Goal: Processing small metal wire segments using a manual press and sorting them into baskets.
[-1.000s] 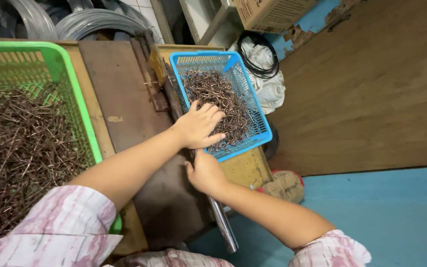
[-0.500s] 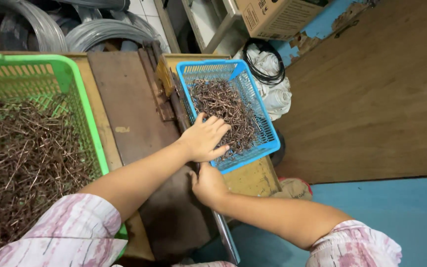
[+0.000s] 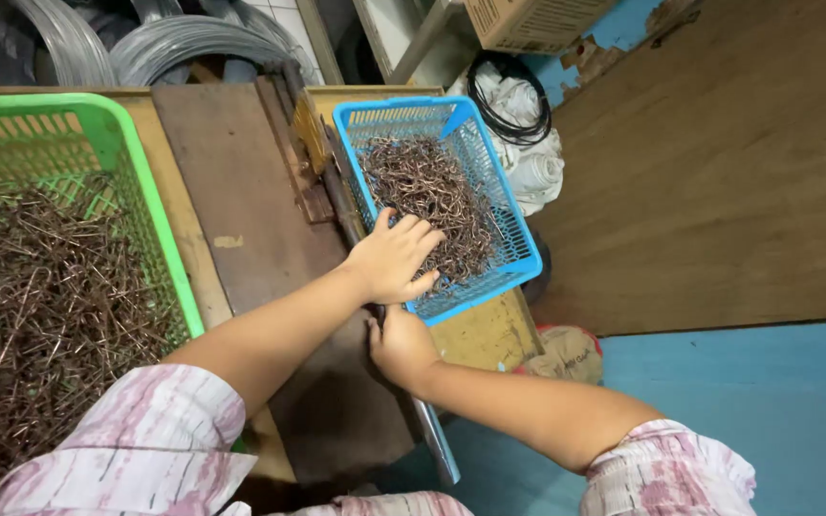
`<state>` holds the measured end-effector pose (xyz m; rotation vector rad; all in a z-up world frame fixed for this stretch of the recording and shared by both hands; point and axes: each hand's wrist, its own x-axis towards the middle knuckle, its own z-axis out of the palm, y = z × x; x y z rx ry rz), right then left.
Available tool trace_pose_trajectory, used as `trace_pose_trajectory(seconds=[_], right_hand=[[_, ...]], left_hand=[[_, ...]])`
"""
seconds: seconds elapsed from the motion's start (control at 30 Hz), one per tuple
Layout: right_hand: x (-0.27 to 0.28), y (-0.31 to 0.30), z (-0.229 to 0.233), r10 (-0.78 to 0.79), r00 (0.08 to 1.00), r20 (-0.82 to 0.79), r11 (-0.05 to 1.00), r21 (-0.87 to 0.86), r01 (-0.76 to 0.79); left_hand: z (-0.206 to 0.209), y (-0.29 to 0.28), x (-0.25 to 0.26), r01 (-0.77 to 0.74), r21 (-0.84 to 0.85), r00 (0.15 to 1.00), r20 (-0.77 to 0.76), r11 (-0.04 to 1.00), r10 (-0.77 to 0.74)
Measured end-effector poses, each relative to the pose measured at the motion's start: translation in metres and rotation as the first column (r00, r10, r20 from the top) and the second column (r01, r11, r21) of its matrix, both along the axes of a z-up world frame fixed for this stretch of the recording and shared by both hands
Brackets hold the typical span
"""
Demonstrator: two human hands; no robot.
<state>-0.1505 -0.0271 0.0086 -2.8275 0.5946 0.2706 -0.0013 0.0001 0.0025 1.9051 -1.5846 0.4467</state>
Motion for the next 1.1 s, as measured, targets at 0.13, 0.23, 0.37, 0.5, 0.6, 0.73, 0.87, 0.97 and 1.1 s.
trace_pose_trajectory(seconds=[0.13,0.23,0.37,0.5,0.6,0.73,0.87,0.97,1.1], right_hand=[[0.002,0.001,0.003,-0.019,1.000,-0.003,1.000,0.018,0.019],[0.000,0.002,0.002,-0.025,1.000,-0.019,0.999,0.021,0.026],[-0.002,0.004,0.007,-0.020,1.000,-0.017,0.999,0.039,0.021],[-0.001,0.002,0.007,-0.007,1.000,0.000,0.999,0.044,0.007],[-0.001,0.005,0.009,-0.012,1.000,0.017,0.997,0.075,0.011],[-0.004,0.015,0.030,-0.021,0.999,0.024,0.998,0.056,0.020],[-0.002,0.026,0.074,-0.084,0.994,-0.075,0.975,0.200,0.098],[-0.004,0.048,0.125,-0.094,0.991,-0.099,0.946,0.303,0.120],[-0.006,0.052,0.136,-0.051,0.995,-0.088,0.942,0.327,0.077]], left_hand=[[-0.001,-0.002,0.003,0.018,-0.012,1.000,-0.007,1.000,-0.018],[-0.006,-0.005,0.002,-0.011,0.009,1.000,0.002,1.000,0.011],[-0.006,-0.002,0.001,-0.026,0.007,0.999,0.027,1.000,0.026],[0.003,0.004,0.000,-0.015,0.023,1.000,0.013,1.000,0.014],[0.003,0.004,-0.001,-0.022,0.071,1.000,-0.003,0.997,0.023],[0.014,0.018,0.005,-0.045,0.150,0.998,-0.046,0.988,0.053],[0.008,0.048,0.050,-0.535,0.071,0.841,-0.054,0.842,0.539],[0.017,0.093,0.091,-0.702,0.119,0.688,-0.145,0.703,0.711],[-0.014,0.116,0.143,-0.631,0.310,0.700,-0.169,0.711,0.694]])
